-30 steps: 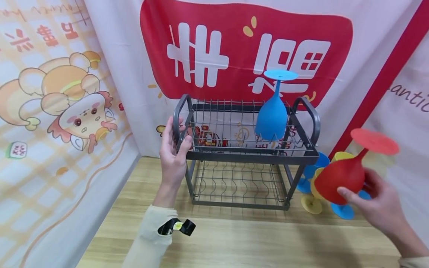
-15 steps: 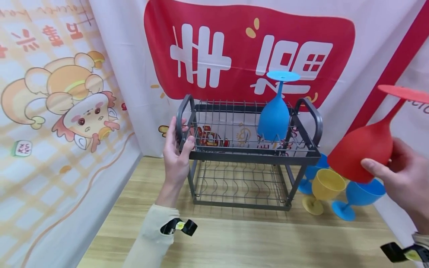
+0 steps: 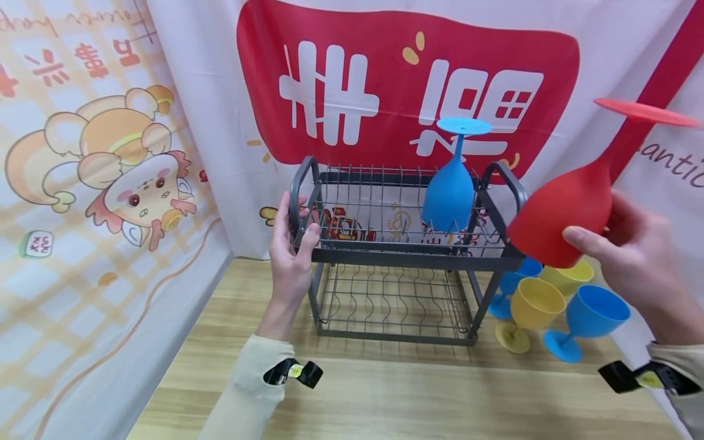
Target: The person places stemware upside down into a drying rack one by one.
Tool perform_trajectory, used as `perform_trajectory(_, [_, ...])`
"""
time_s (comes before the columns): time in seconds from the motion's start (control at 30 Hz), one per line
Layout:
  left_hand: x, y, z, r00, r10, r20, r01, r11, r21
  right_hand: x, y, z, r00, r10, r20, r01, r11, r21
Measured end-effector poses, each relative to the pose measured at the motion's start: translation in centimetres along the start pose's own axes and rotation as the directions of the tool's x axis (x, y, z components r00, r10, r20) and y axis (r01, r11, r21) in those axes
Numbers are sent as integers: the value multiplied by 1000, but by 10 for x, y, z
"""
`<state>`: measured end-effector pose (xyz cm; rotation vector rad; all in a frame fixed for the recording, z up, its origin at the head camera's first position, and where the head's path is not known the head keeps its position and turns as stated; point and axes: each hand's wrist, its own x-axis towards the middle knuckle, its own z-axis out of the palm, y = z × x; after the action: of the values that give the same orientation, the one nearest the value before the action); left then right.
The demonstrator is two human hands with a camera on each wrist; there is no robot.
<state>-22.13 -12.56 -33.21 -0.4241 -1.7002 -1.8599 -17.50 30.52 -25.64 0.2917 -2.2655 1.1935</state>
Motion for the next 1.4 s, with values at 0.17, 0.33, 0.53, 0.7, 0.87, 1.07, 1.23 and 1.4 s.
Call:
perform_trajectory(0.17, [0, -2, 0, 1000, 10, 5, -10, 1000, -13, 11, -15, 16, 998, 2, 61, -2, 1000, -1])
perform_trajectory(0.33, [-1, -3, 1, 1000, 19, 6, -19, 1000, -21, 23, -30, 36, 992, -7, 130, 3, 999, 33])
perform_trajectory(0.53, [0, -4, 2, 1000, 17, 4, -17, 1000, -10, 36, -49, 67, 985, 16, 170, -26, 998, 55])
perform_trajectory(0.7, [0, -5, 2, 1000, 15, 0, -15, 1000, -10, 46, -63, 92, 978, 15, 207, -33, 996, 87])
perform_trajectory(0.87, [0, -4, 2, 1000, 10, -6, -10, 1000, 9, 53, -79, 113, 968, 21, 249, -37, 998, 59])
perform_trajectory(1.07, [0, -4, 3, 1000, 14, -1, -14, 1000, 9, 63, -97, 136, 960, 56, 275, -71, 997, 42])
perform_trajectory(1.23, [0, -5, 2, 1000, 16, -17, -16, 999, 36, 76, -109, 159, 943, 127, 307, -133, 991, 1])
perform_trajectory(1.4, [-1, -6, 3, 1000, 16, -13, -15, 999, 39, 81, -109, 174, 932, 174, 319, -170, 985, -40])
